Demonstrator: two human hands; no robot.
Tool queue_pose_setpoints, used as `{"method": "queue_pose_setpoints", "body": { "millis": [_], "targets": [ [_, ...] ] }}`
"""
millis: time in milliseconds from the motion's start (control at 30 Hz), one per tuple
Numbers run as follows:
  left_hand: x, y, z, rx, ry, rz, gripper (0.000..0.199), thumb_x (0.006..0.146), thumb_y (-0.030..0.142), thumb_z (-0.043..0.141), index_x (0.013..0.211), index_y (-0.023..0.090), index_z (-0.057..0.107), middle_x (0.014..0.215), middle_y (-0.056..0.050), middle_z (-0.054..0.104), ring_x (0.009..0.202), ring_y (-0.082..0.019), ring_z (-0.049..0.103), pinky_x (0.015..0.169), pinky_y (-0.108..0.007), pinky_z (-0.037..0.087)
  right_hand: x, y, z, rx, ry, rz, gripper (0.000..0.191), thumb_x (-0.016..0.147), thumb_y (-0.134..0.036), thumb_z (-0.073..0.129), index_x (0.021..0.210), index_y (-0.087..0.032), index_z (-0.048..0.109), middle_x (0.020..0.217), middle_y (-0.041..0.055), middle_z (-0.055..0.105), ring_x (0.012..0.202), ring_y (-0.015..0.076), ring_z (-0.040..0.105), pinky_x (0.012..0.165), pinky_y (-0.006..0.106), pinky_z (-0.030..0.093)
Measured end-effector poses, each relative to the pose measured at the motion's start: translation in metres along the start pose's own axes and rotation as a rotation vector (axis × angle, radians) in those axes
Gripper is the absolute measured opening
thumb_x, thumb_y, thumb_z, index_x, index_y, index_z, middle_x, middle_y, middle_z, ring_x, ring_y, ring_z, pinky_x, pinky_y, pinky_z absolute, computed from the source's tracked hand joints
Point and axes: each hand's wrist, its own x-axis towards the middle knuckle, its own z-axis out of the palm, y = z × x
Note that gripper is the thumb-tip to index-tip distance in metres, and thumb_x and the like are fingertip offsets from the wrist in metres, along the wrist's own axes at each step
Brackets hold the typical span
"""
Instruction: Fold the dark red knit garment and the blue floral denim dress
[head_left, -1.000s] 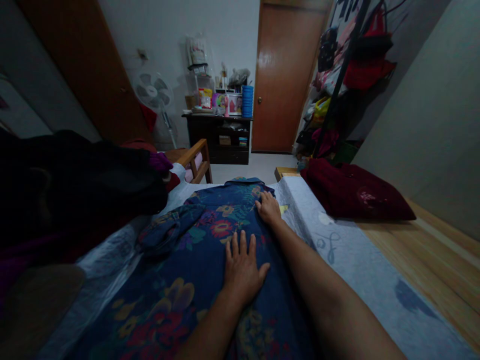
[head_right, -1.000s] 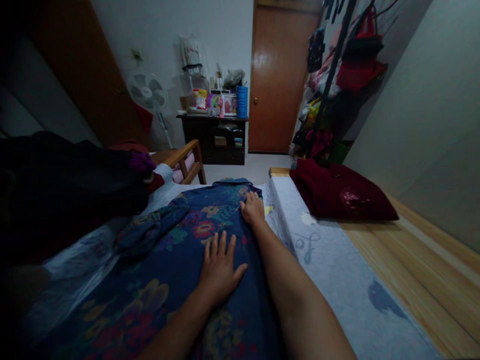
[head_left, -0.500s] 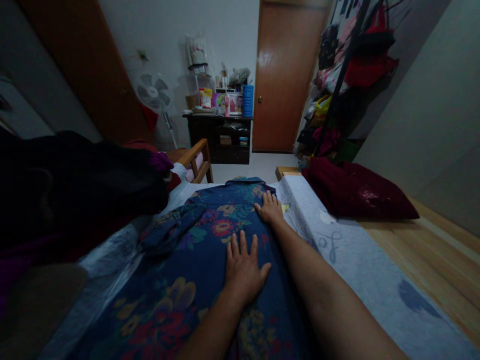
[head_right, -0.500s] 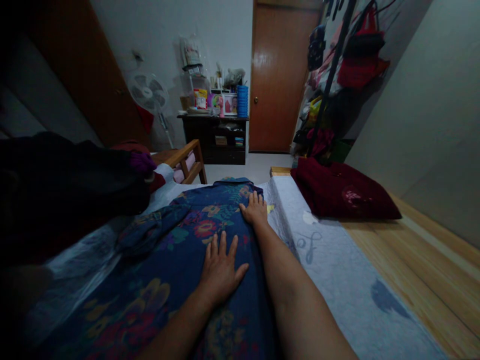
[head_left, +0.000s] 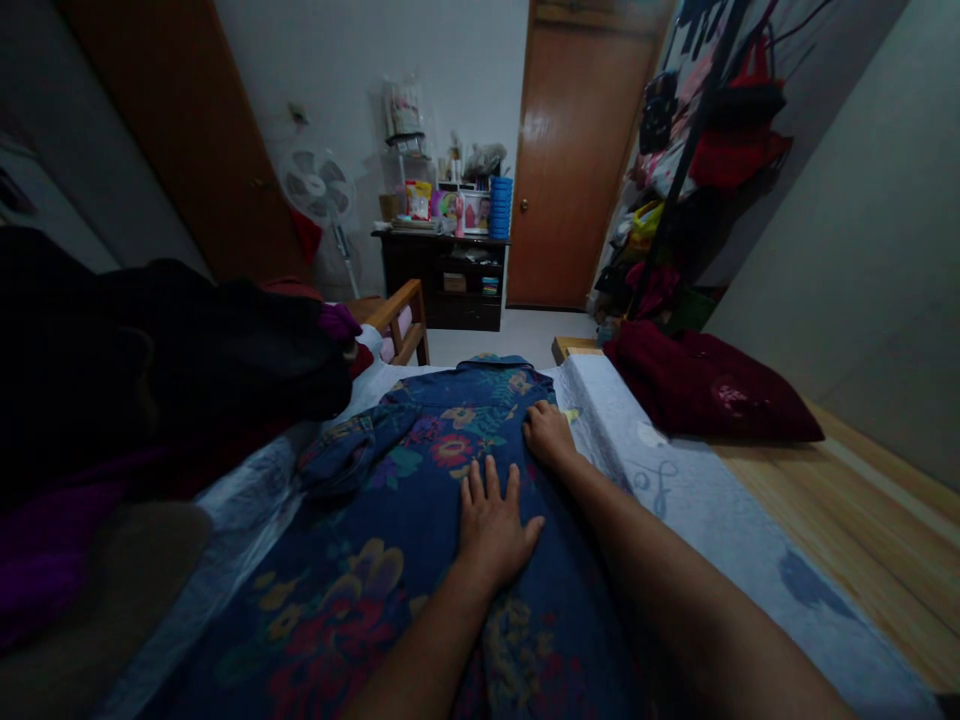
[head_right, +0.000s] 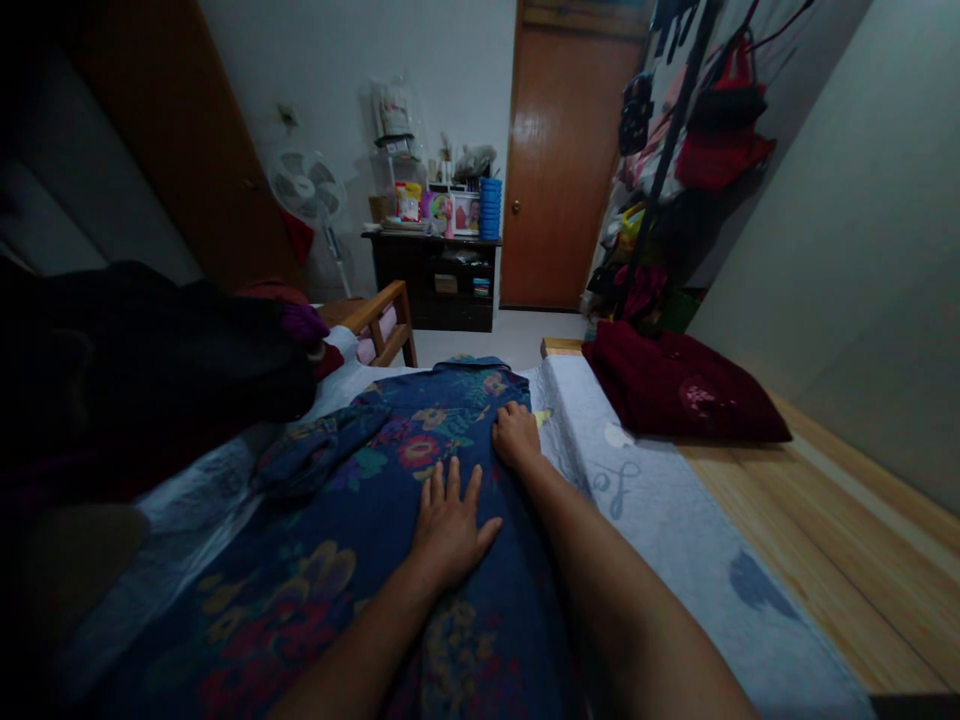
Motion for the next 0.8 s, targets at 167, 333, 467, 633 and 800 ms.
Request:
{"method": "queue_pose_setpoints", "body": {
  "millis": [167,333,467,633,800],
  "targets": [
    [0.0,0.0,-0.001,0.004,-0.001,0.0,0.084,0.08,0.069,0.046,0.15,0.023,0.033,0.157,-0.016,0.025,0.144,-0.044,0.013,0.113,-0.058,0.017,-0.017,-0.007,0.01,0.04,-0.114,0.068,0.054,0.097,-0.046,0.034,0.135,-0.01,0.049,0.145,0.0179,0.044,0.133,0.0276,0.039,0.108,0.038,0.027],
    [0.001,-0.001,-0.001,0.011,-0.008,0.009,0.084,0.081,0.069,0.046,0.15,0.023,0.032,0.157,-0.016,0.025,0.144,-0.044,0.014,0.113,-0.057,0.017,-0.017,-0.005,0.014,0.091,-0.138,0.112,0.067,0.097,-0.052,0.03,0.147,-0.008,0.034,0.156,0.0167,0.027,0.145,0.0293,0.021,0.115,0.044,0.016],
    [0.001,0.001,-0.003,0.036,-0.002,0.004,0.077,0.085,0.064,0.045,0.15,0.023,0.033,0.157,-0.016,0.027,0.144,-0.044,0.016,0.112,-0.057,0.019,-0.016,-0.002,0.008,0.132,-0.215,0.084,0.062,0.097,-0.046,0.035,0.145,-0.006,0.036,0.155,0.0178,0.029,0.144,0.0283,0.024,0.115,0.041,0.019],
    [0.0,0.003,-0.007,0.057,0.022,0.006,0.062,0.092,0.05,0.044,0.148,0.023,0.037,0.154,-0.017,0.032,0.142,-0.041,0.024,0.112,-0.055,0.023,-0.043,-0.007,0.002,0.159,-0.265,0.031,0.059,0.097,-0.038,0.036,0.146,-0.005,0.035,0.154,0.0181,0.031,0.144,0.0276,0.024,0.114,0.041,0.022],
    [0.0,0.0,-0.007,0.05,0.049,0.014,0.056,0.092,0.041,0.045,0.146,0.025,0.04,0.153,-0.016,0.035,0.141,-0.037,0.029,0.111,-0.052,0.026,-0.085,-0.014,-0.006,0.145,-0.186,0.059,0.058,0.097,-0.036,0.035,0.147,-0.009,0.035,0.156,0.0149,0.029,0.144,0.0269,0.024,0.114,0.041,0.023]
  ]
}}
